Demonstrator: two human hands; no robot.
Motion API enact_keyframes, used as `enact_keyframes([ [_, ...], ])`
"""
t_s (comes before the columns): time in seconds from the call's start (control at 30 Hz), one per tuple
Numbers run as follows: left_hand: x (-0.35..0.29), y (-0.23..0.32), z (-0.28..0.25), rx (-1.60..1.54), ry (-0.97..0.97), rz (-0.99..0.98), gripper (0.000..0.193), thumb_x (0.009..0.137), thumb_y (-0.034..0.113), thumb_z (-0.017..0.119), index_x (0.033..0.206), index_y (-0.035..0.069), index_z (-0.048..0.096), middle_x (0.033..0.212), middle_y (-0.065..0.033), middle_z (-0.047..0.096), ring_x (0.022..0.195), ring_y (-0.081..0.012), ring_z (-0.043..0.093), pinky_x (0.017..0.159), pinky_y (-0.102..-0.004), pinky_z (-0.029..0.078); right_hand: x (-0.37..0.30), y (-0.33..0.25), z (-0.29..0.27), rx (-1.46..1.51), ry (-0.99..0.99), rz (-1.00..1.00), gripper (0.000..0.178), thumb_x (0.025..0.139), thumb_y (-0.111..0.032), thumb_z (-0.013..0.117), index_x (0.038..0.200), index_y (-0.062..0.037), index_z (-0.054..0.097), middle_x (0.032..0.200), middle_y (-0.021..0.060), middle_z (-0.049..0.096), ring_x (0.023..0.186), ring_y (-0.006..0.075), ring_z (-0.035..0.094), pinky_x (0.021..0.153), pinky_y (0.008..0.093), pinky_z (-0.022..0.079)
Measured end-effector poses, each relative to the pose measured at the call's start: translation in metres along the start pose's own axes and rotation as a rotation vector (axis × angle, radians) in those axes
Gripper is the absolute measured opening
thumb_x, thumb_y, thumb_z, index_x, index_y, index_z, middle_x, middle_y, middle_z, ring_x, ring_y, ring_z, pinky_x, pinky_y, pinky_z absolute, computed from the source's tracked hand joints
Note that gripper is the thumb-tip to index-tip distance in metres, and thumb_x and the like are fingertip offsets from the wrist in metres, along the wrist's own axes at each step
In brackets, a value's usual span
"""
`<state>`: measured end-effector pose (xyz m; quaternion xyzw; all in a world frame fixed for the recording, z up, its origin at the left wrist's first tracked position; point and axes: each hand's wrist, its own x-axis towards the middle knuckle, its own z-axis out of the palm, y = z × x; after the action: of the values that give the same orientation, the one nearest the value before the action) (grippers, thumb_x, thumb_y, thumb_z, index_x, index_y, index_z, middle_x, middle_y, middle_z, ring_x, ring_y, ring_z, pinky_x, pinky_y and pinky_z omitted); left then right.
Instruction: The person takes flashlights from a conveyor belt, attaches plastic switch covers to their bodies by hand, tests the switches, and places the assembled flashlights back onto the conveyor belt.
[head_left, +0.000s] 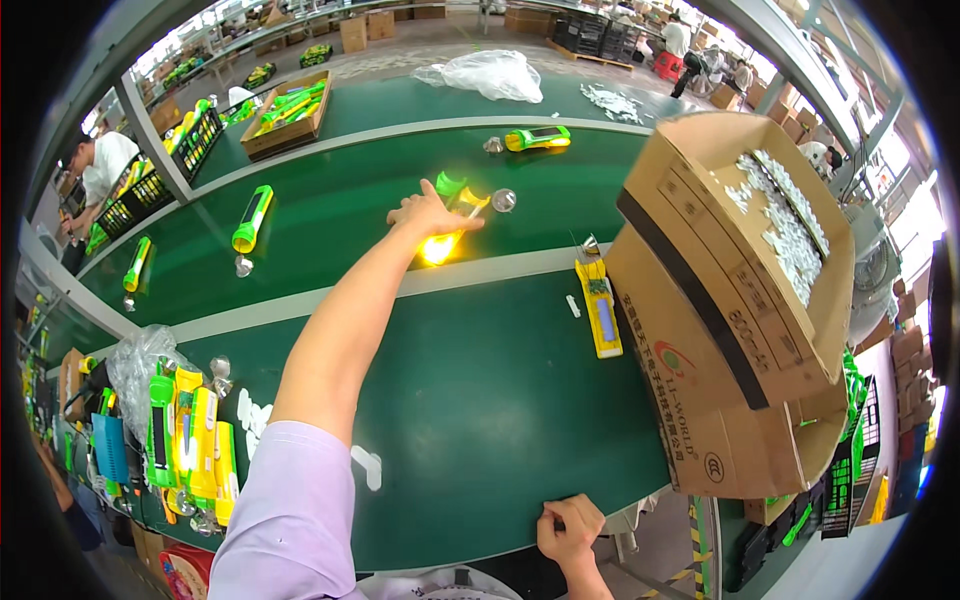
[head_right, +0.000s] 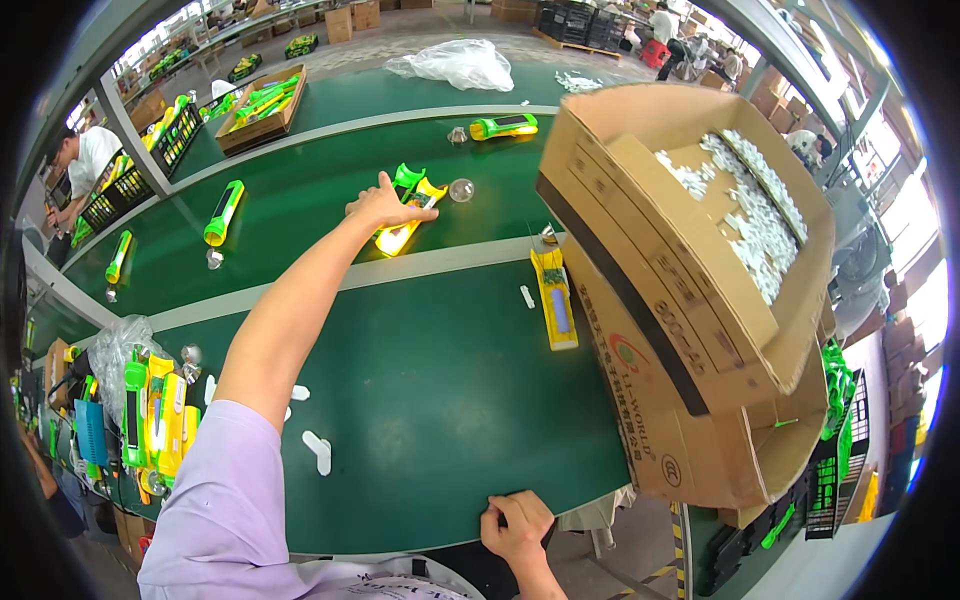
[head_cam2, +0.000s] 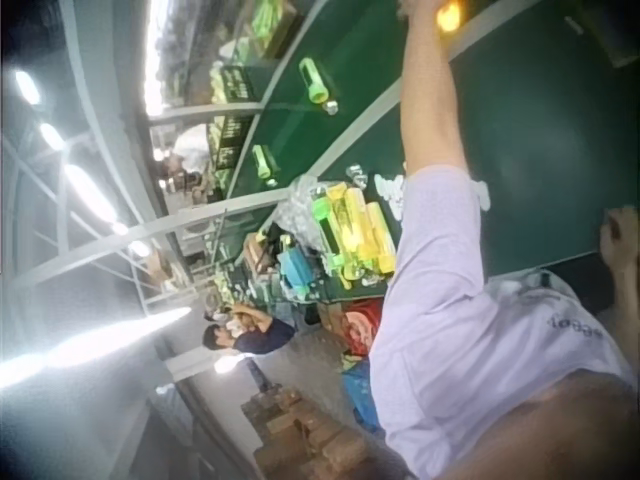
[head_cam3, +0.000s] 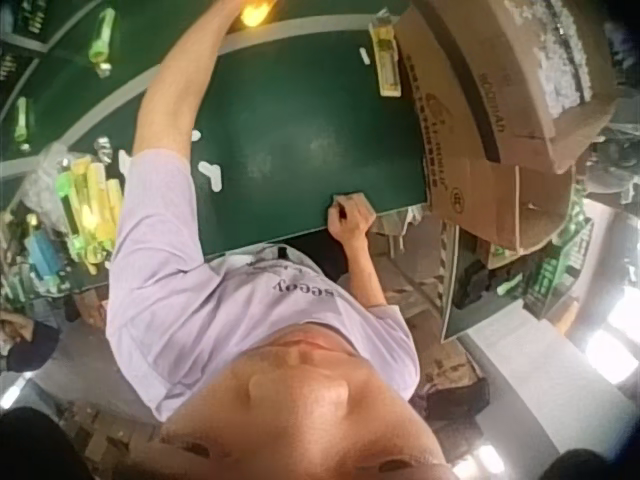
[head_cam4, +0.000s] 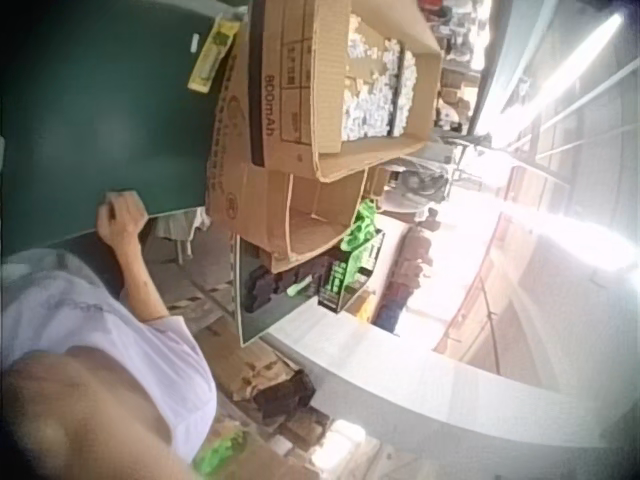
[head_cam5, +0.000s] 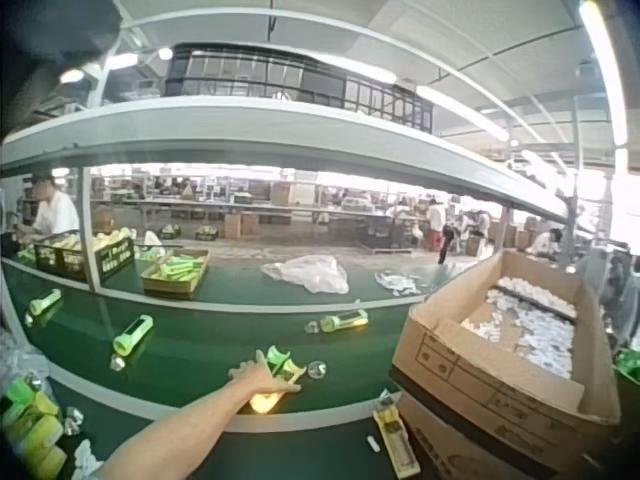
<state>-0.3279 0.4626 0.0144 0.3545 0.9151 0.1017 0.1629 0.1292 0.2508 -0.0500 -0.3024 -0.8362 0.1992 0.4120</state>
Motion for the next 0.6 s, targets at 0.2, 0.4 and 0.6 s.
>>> enact_keyframes([
  [0.2, -0.008, 0.008, 0.014, 0.034, 0.175, 0.065, 0.11, 0.06, 0.046, 0.083, 0.142, -0.002, 0.03, 0.131, -0.0212, 0.052, 0.116, -0.035, 0.058, 0.094, -0.0415, 0.052, -0.003, 0.001, -0.001, 0.039, 0.088, 0.002, 0.014, 0.06, 0.006, 0.06, 0.069, -0.0043, 0.061, 0.059, 0.0048, 0.056, 0.046, 0.0187, 0.051, 0.044, 0.0284, 0.038],
  [0.4, -0.005, 0.009, 0.009, 0.037, 0.1, 0.111, 0.09, 0.061, 0.038, 0.08, 0.131, -0.005, 0.041, 0.125, -0.0225, 0.054, 0.109, -0.0344, 0.062, 0.089, -0.04, 0.053, -0.005, 0.003, -0.002, 0.051, 0.103, 0.009, 0.014, 0.059, 0.007, 0.06, 0.068, -0.0041, 0.061, 0.059, 0.0049, 0.056, 0.046, 0.0179, 0.051, 0.044, 0.0279, 0.038],
  [0.6, 0.003, 0.008, 0.017, -0.141, 0.094, 0.021, 0.086, 0.058, 0.038, 0.079, 0.123, -0.008, 0.048, 0.113, -0.0228, 0.064, 0.102, -0.0324, 0.065, 0.085, -0.0378, 0.053, 0.001, 0.004, 0.002, 0.039, 0.128, 0.024, 0.014, 0.059, 0.006, 0.06, 0.068, -0.0044, 0.061, 0.057, 0.0041, 0.055, 0.045, 0.0175, 0.05, 0.043, 0.028, 0.037],
])
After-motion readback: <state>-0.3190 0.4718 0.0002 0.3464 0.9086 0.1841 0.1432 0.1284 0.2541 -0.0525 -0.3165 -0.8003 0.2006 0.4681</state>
